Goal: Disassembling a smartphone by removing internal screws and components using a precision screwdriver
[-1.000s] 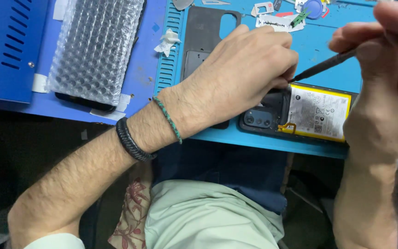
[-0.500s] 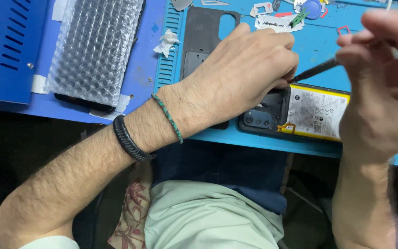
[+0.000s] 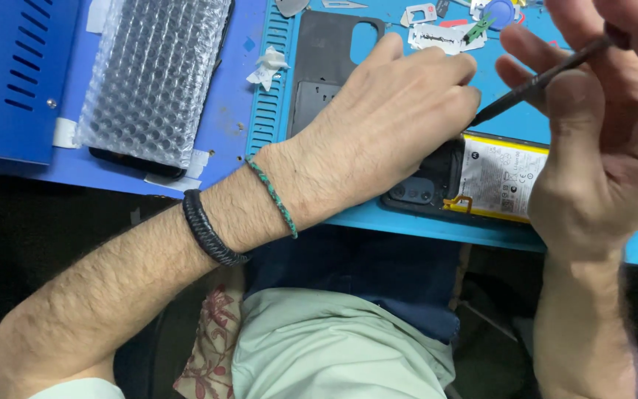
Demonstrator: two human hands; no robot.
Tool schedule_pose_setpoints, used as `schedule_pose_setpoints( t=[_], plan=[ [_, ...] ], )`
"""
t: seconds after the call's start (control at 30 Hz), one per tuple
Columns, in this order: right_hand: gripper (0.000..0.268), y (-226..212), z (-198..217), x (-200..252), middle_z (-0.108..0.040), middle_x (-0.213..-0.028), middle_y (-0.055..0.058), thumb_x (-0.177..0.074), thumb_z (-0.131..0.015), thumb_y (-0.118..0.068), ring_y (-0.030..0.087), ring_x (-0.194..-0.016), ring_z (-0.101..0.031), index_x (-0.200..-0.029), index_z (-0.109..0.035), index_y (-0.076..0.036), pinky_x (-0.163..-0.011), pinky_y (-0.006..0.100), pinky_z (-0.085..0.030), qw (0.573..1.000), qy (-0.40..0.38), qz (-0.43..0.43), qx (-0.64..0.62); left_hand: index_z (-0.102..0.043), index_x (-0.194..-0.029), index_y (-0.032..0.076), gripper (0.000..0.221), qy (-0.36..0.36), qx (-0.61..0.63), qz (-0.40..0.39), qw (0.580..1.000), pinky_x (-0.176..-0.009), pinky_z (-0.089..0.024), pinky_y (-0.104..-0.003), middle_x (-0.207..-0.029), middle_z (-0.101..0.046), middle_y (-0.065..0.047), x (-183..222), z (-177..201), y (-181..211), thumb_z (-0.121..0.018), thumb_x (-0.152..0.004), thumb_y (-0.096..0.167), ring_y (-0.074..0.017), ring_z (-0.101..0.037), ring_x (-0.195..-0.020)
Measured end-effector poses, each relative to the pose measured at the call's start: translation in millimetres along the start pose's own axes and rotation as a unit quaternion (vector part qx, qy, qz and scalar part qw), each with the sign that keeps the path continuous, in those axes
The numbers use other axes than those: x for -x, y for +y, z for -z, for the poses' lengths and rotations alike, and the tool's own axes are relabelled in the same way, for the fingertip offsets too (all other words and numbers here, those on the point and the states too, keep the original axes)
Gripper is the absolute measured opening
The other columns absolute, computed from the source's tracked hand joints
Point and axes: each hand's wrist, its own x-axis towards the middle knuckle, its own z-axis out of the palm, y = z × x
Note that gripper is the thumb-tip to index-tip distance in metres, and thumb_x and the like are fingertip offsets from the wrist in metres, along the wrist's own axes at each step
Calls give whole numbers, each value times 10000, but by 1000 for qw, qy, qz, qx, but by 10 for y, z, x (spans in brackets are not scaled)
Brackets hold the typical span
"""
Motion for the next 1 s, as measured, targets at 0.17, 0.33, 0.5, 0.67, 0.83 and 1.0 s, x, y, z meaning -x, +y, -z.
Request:
schedule_pose_setpoints(
  t=[0.17,0.33,0.5,0.67,0.83,1.0],
  plan=[
    [151,-24,-33,-12,-571,-1419,324,-1371,-584,193,413,-1250,-687,-1476,-485,148,-1138,503,-705,995,76,-29,56,-668,-829,257,203,19,-67,11,998,-739,-437,-463,-872,-574,26,-27,36,104,-722,-883,69,-277,-642,-806],
    [577,679,675,511,-683,-1418,227,-1425,-311,-427,294,-1299,-683,-1499,-591,72,-1147,346,-515,977,74,-110,168,-647,-711,272,289,44,-117,17,992,-890,-502,-531,-804,-553,50,-52,-25,213,-796,-843,64,-239,-595,-729],
    [561,813,915,939,-594,-1475,365,-1375,-213,-244,460,-1348,-628,-1552,-518,192,-1198,490,-503,970,70,-90,215,-631,-692,191,294,140,-115,13,983,-911,-477,-544,-774,-466,-10,-64,-49,300,-706,-901,-1,-272,-494,-723],
    [484,743,789,951,-617,-1450,253,-1461,-346,-305,374,-1249,-695,-1470,-566,126,-1177,409,-593,972,111,-143,151,-610,-775,216,255,106,-135,33,985,-933,-461,-528,-853,-524,-23,-22,-60,293,-669,-929,22,-267,-540,-745],
    [471,626,752,847,-581,-1406,378,-1438,-331,-210,493,-1160,-659,-1714,-399,165,-1110,516,-597,981,103,-112,123,-544,-821,220,256,73,-189,38,979,-797,-437,-388,-884,-483,-2,30,62,333,-618,-961,18,-210,-483,-768],
    [505,716,799,934,-595,-1447,304,-1456,-358,-309,427,-1207,-681,-1575,-489,164,-1133,460,-596,977,99,-138,133,-587,-1036,149,249,-46,-142,87,985,-733,-400,-412,-1029,-561,-64,43,389,182,-577,-894,-55,-260,-518,-923]
  ],
)
